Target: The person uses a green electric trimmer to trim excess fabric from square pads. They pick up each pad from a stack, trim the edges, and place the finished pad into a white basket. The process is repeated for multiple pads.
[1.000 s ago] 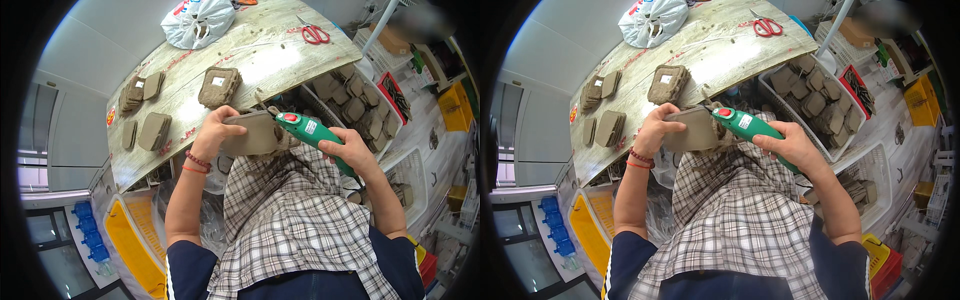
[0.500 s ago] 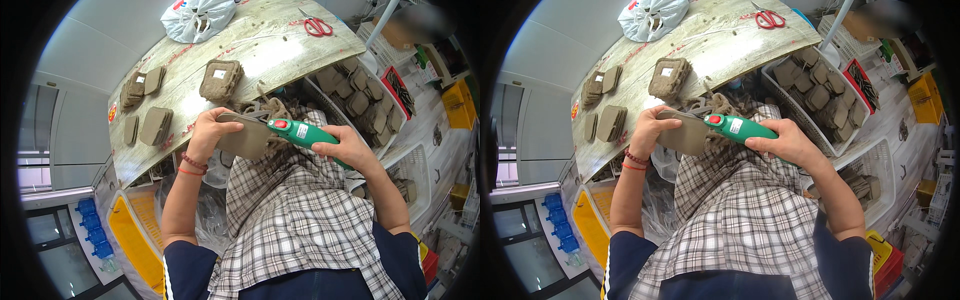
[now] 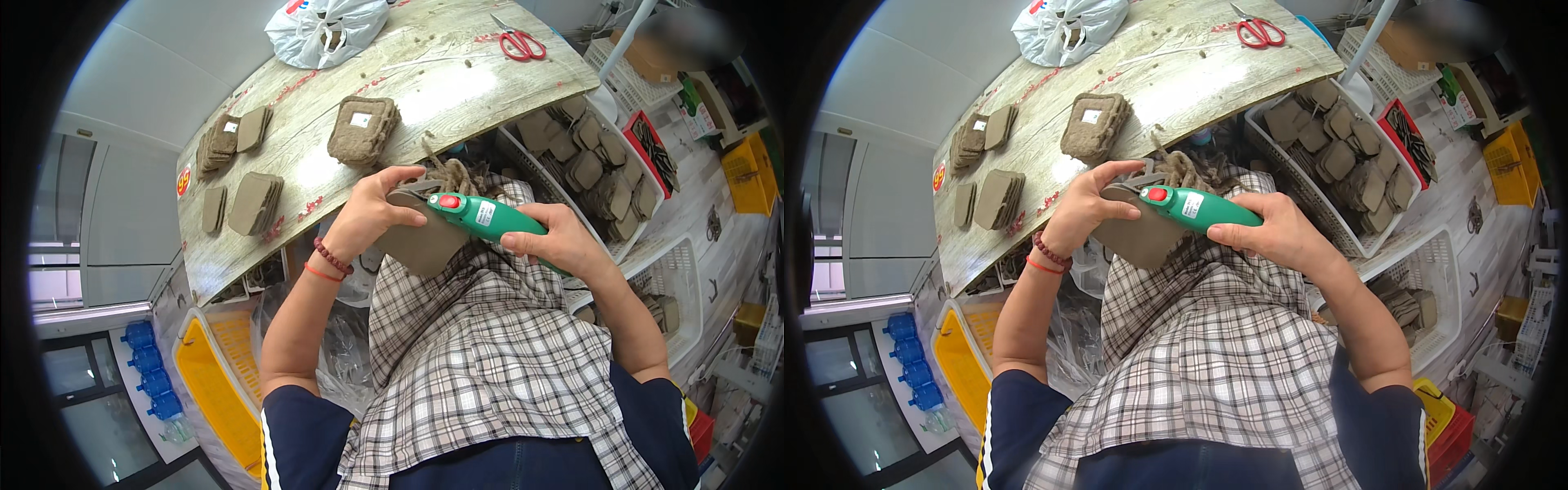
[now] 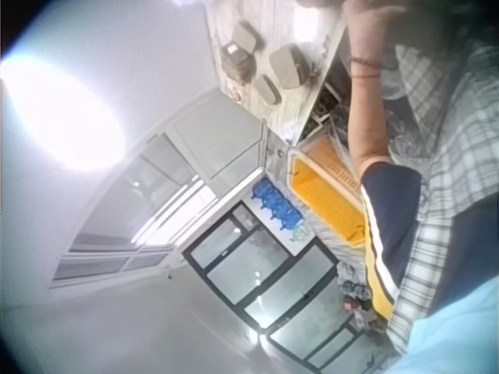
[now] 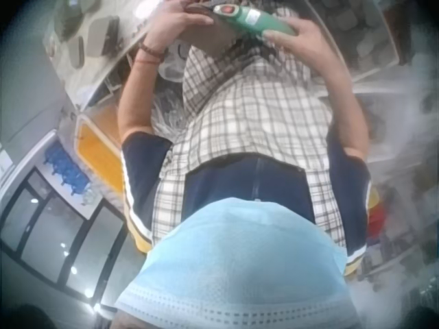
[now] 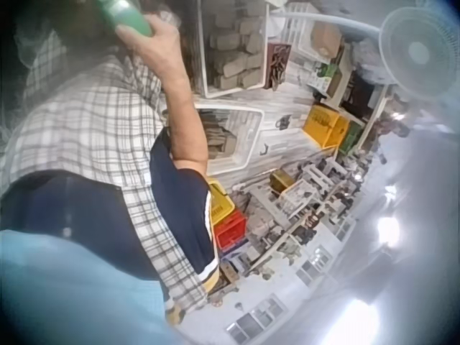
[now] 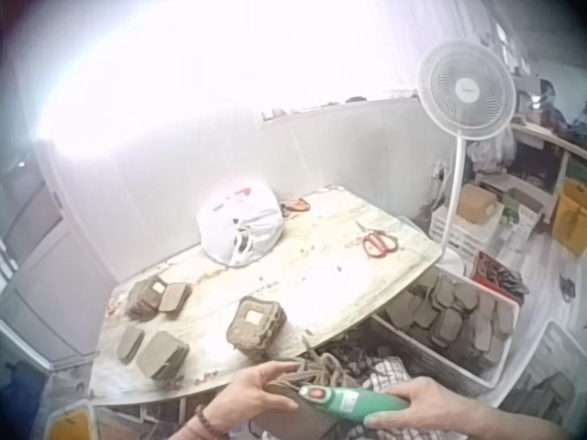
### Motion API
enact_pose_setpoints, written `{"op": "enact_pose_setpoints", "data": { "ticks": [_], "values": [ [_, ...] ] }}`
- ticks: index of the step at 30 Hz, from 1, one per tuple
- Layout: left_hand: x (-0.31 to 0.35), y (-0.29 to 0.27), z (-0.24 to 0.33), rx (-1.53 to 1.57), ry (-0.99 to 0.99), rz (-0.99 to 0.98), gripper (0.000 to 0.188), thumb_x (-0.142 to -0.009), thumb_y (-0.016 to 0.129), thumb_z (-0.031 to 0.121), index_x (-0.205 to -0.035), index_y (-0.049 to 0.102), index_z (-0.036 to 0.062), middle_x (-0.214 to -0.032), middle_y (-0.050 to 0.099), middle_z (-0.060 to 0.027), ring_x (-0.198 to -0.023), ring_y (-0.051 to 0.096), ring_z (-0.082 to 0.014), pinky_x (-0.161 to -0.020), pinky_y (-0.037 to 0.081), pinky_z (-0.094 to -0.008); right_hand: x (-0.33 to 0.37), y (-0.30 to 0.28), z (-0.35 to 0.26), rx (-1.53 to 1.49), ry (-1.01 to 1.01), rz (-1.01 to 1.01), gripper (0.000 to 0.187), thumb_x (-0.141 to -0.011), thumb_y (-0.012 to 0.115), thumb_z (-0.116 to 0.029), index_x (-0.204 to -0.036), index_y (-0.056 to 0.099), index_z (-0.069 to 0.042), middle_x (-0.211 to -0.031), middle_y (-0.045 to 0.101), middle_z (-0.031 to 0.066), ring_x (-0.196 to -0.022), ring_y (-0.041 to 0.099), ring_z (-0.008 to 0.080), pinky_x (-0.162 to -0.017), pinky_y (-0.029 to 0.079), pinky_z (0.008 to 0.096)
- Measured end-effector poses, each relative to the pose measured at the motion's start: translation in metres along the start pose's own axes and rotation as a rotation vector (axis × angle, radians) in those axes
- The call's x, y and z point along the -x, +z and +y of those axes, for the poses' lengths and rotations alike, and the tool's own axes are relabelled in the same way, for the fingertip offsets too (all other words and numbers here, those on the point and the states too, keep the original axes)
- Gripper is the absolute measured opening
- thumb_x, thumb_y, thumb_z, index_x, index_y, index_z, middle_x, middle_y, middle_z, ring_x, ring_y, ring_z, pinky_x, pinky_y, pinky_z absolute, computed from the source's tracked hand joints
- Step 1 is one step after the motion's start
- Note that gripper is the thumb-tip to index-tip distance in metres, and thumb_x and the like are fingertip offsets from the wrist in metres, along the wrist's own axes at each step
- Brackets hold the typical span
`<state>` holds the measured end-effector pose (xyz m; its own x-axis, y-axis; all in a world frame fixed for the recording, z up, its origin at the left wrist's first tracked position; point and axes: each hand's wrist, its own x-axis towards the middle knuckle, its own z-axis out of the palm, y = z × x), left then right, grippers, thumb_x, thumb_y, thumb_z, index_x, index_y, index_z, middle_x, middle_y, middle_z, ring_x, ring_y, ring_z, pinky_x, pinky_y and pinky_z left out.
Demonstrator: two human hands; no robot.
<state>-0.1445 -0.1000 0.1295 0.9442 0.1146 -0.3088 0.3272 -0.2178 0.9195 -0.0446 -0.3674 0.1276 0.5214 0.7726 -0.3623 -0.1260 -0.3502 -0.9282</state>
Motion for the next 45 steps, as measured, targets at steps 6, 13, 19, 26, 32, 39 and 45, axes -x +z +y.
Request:
{"op": "enact_pose_setpoints", "data": {
  "ticks": [6, 13, 19, 26, 32, 39, 45],
  "values": [
    [-0.009, 0.0, -0.011, -0.09, 0.102, -0.018, 0.088, -0.062, 0.076, -0.007, -0.142, 0.039, 0.0029, -0.137, 0.048, -0.01, -0.119, 0.05, -0.0177, -0.102, 0.038, -0.0291, -0.012, -0.001, -0.001, -0.053, 0.002, -0.055, 0.032, -0.083, 0.073, -0.029, -0.092, 0.067, 0.0, -0.069, 0.059, 0.0011, -0.06, 0.054, 0.0069, -0.052, 0.044, 0.0232],
    [-0.009, -0.011, -0.017, 0.202, -0.019, 0.019, 0.081, -0.069, 0.072, -0.009, -0.141, 0.039, 0.0026, -0.131, 0.05, -0.0114, -0.109, 0.056, -0.017, -0.096, 0.044, -0.028, -0.021, -0.001, 0.014, -0.203, -0.046, 0.036, 0.037, -0.083, 0.072, -0.035, -0.092, 0.067, 0.001, -0.069, 0.058, 0.0018, -0.062, 0.055, 0.0082, -0.056, 0.045, 0.0241],
    [-0.003, -0.028, -0.02, 0.392, -0.035, 0.039, 0.051, -0.074, 0.071, -0.005, -0.122, 0.053, -0.0009, -0.108, 0.063, -0.01, -0.091, 0.064, -0.0147, -0.08, 0.053, -0.0278, -0.003, -0.011, 0.013, 0.051, -0.027, 0.059, 0.038, -0.081, 0.074, -0.034, -0.098, 0.067, -0.001, -0.069, 0.058, 0.0002, -0.06, 0.053, 0.006, -0.052, 0.043, 0.0236],
    [-0.005, -0.022, -0.018, 0.448, -0.153, 0.062, 0.02, -0.076, 0.072, -0.002, -0.095, 0.065, -0.0011, -0.086, 0.07, -0.0071, -0.074, 0.066, -0.013, -0.072, 0.053, -0.026, 0.0, -0.001, 0.009, 0.027, -0.051, 0.076, 0.035, -0.081, 0.075, -0.03, -0.098, 0.067, -0.001, -0.068, 0.058, -0.0002, -0.059, 0.051, 0.0052, -0.053, 0.042, 0.0228],
    [-0.007, -0.013, -0.013, 0.333, -0.22, -0.022, 0.016, -0.075, 0.074, 0.0, -0.09, 0.068, -0.0007, -0.084, 0.07, -0.0073, -0.072, 0.065, -0.0127, -0.071, 0.052, -0.0259, -0.006, 0.003, 0.003, 0.023, -0.064, 0.049, 0.033, -0.081, 0.074, -0.029, -0.095, 0.067, 0.0, -0.068, 0.058, 0.0, -0.06, 0.052, 0.0056, -0.053, 0.042, 0.0227],
    [-0.011, 0.002, -0.008, 0.288, -0.199, -0.078, 0.014, -0.077, 0.072, 0.0, -0.09, 0.068, 0.0, -0.085, 0.07, -0.0064, -0.075, 0.065, -0.0121, -0.072, 0.051, -0.0255, -0.017, 0.004, 0.0, -0.071, -0.076, -0.019, 0.034, -0.081, 0.074, -0.031, -0.094, 0.067, -0.001, -0.07, 0.061, 0.0012, -0.061, 0.055, 0.0064, -0.055, 0.045, 0.0232],
    [0.0, -0.017, -0.023, 0.533, -0.089, 0.124, 0.016, -0.079, 0.072, 0.002, -0.094, 0.066, 0.0008, -0.086, 0.069, -0.0058, -0.074, 0.065, -0.012, -0.067, 0.053, -0.0256, 0.006, -0.01, 0.015, 0.122, -0.033, 0.131, 0.041, -0.08, 0.075, -0.036, -0.102, 0.068, -0.001, -0.075, 0.061, 0.0014, -0.066, 0.056, 0.0074, -0.059, 0.046, 0.0247]
  ]
}}
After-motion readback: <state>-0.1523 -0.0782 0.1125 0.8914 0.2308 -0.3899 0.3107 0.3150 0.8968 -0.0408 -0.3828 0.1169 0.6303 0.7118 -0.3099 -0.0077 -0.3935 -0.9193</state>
